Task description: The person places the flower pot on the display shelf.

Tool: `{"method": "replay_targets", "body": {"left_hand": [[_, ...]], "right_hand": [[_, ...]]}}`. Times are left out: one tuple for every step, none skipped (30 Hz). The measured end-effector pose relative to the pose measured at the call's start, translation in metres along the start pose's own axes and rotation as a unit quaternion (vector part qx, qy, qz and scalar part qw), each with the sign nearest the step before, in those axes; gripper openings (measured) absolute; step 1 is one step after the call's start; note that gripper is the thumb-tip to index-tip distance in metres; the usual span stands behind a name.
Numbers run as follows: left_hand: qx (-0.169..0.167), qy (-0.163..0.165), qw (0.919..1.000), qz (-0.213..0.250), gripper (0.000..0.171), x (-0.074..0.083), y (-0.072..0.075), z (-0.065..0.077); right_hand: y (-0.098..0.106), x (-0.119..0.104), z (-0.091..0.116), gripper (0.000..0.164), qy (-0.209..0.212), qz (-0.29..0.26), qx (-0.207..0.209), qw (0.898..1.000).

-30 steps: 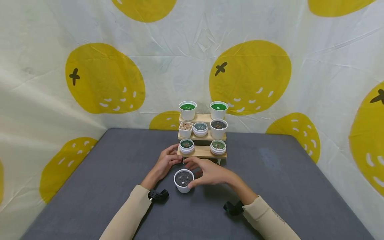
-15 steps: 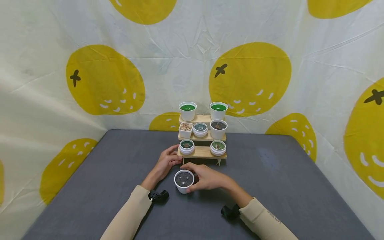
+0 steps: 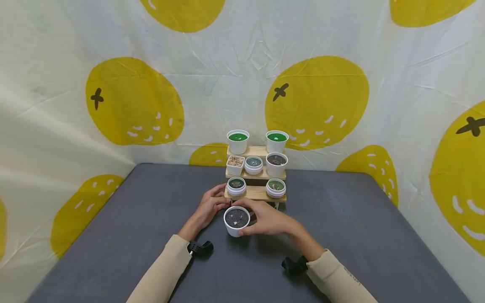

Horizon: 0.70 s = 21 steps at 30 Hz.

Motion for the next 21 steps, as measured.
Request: {"method": "replay_targets", "body": {"left_hand": [[0.0,0.0,1.0,0.0,0.069,0.0,0.0,0.0],[0.001,-0.001,1.0,0.001,0.069,0.0,0.0,0.0],[0.001,-0.001,1.0,0.004,0.068,0.0,0.0,0.0],[0.001,-0.002,1.0,0.007,0.067,0.0,0.0,0.0],[0.0,-0.003,0.9999,0.01,0.067,0.0,0.0,0.0],[0.0,-0.004,0.9999,0.013,0.067,0.0,0.0,0.0],[-0.001,-0.004,0.9999,0.014,0.067,0.001,0.0,0.0],[-0.002,-0.006,0.9999,0.015,0.066,0.001,-0.001,0.0],[-0.001,-0.005,0.9998,0.017,0.067,0.001,-0.001,0.0],[0.0,-0.005,0.9999,0.016,0.067,0.002,-0.001,0.001],[0.001,-0.005,0.9999,0.016,0.067,0.002,-0.001,0.001],[0.001,-0.005,0.9999,0.014,0.067,0.002,-0.001,0.001],[0.002,-0.004,0.9999,0.013,0.067,0.003,-0.001,0.001],[0.002,-0.004,0.9999,0.01,0.067,0.003,-0.001,0.002],[0.003,-0.002,0.9999,0.012,0.067,0.003,-0.001,0.002],[0.001,-0.002,0.9999,0.012,0.067,0.003,-0.002,0.002],[0.0,-0.002,0.9999,0.013,0.068,0.003,-0.002,0.002],[0.0,-0.002,0.9999,0.014,0.068,0.003,-0.002,0.002],[-0.003,-0.003,0.9999,0.014,0.068,0.002,-0.002,0.002],[-0.003,-0.004,0.9999,0.015,0.068,0.002,-0.002,0.002],[-0.004,-0.004,0.9998,0.017,0.069,0.002,-0.002,0.002]], "right_hand": [[0.003,-0.001,0.001,0.072,0.002,-0.004,0.003,1.0],[0.005,-0.002,0.002,0.072,0.003,-0.007,0.006,1.0],[0.008,-0.002,0.002,0.072,0.007,-0.006,0.01,1.0],[0.01,-0.003,0.003,0.073,0.01,-0.006,0.013,1.0],[0.013,-0.004,0.004,0.074,0.013,-0.006,0.017,1.0],[0.015,-0.004,0.005,0.074,0.017,-0.004,0.024,1.0],[0.018,-0.005,0.005,0.074,0.02,-0.004,0.03,0.999],[0.02,-0.006,0.006,0.075,0.021,-0.002,0.036,0.999],[0.022,-0.005,0.006,0.075,0.022,-0.002,0.043,0.999],[0.025,-0.005,0.007,0.075,0.021,-0.001,0.05,0.999],[0.026,-0.006,0.008,0.075,0.017,-0.002,0.055,0.998],[0.028,-0.005,0.009,0.075,0.012,-0.003,0.061,0.998],[0.03,-0.005,0.01,0.074,0.006,-0.003,0.066,0.998],[0.031,-0.005,0.011,0.074,-0.003,-0.003,0.072,0.997],[0.032,-0.004,0.012,0.073,-0.01,-0.002,0.077,0.997],[0.034,-0.004,0.013,0.073,-0.018,-0.001,0.083,0.996],[0.035,-0.004,0.013,0.072,-0.023,0.0,0.086,0.996],[0.036,-0.003,0.014,0.072,-0.026,0.002,0.09,0.996],[0.037,-0.002,0.014,0.072,-0.028,0.006,0.093,0.995],[0.038,-0.002,0.014,0.072,-0.031,0.006,0.096,0.995],[0.04,-0.001,0.015,0.071,-0.033,0.007,0.099,0.994]]}}
Point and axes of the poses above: each hand's wrist, its own z-axis away from the middle knuckle, its own y-axis out of the back of the hand, x = y × z, the point moved 1 cm from there along -z, towards the middle knuckle, and after that the axes turned 15 degrees about z, right-handed, at the moved point
